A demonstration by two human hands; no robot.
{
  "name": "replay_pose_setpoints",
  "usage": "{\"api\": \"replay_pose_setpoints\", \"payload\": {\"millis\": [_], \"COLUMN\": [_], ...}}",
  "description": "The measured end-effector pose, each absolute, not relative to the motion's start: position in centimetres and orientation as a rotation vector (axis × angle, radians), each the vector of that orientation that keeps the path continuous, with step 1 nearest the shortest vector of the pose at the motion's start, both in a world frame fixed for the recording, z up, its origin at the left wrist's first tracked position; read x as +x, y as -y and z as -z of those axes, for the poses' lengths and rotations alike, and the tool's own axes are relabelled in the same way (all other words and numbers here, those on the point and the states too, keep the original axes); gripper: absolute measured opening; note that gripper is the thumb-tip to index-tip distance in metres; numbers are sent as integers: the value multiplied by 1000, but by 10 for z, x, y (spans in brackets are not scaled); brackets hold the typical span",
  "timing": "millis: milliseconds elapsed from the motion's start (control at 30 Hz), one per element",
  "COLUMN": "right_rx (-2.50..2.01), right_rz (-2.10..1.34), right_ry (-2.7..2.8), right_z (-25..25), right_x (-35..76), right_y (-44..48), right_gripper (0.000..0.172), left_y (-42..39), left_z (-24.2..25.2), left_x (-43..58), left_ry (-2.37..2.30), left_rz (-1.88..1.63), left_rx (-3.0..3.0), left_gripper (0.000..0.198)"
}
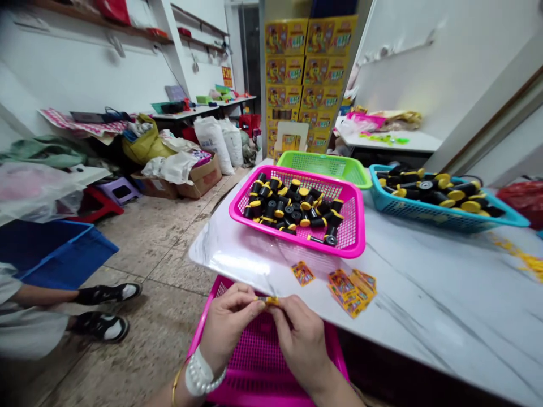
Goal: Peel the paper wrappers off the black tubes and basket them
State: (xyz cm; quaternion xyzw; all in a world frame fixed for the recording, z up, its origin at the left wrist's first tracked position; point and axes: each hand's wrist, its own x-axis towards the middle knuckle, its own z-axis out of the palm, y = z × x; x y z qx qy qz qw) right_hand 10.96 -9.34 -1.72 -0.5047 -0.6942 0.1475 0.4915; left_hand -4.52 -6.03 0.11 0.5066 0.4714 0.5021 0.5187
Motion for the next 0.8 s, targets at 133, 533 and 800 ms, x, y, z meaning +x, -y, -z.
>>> {"api": "replay_pose_setpoints", "payload": {"millis": [133, 533, 800], "right_rx": [-1248, -2228, -1952], "right_rz": [-282, 78, 41], "right_ry": [1810, 2432, 2464], "right_z": [-9, -74, -76], "right_x": [133, 226, 237], "right_y": [71, -102, -90], "right_gripper": [26, 21, 25], "left_y": [49, -16, -18], "left_z": [-10, -24, -19], "left_x": [-47, -29, -28], "left_ry": [-1127, -798, -761], "left_rz": [-1067, -925, -915], "left_rx": [1020, 605, 446], "left_gripper": [28, 35, 19]}}
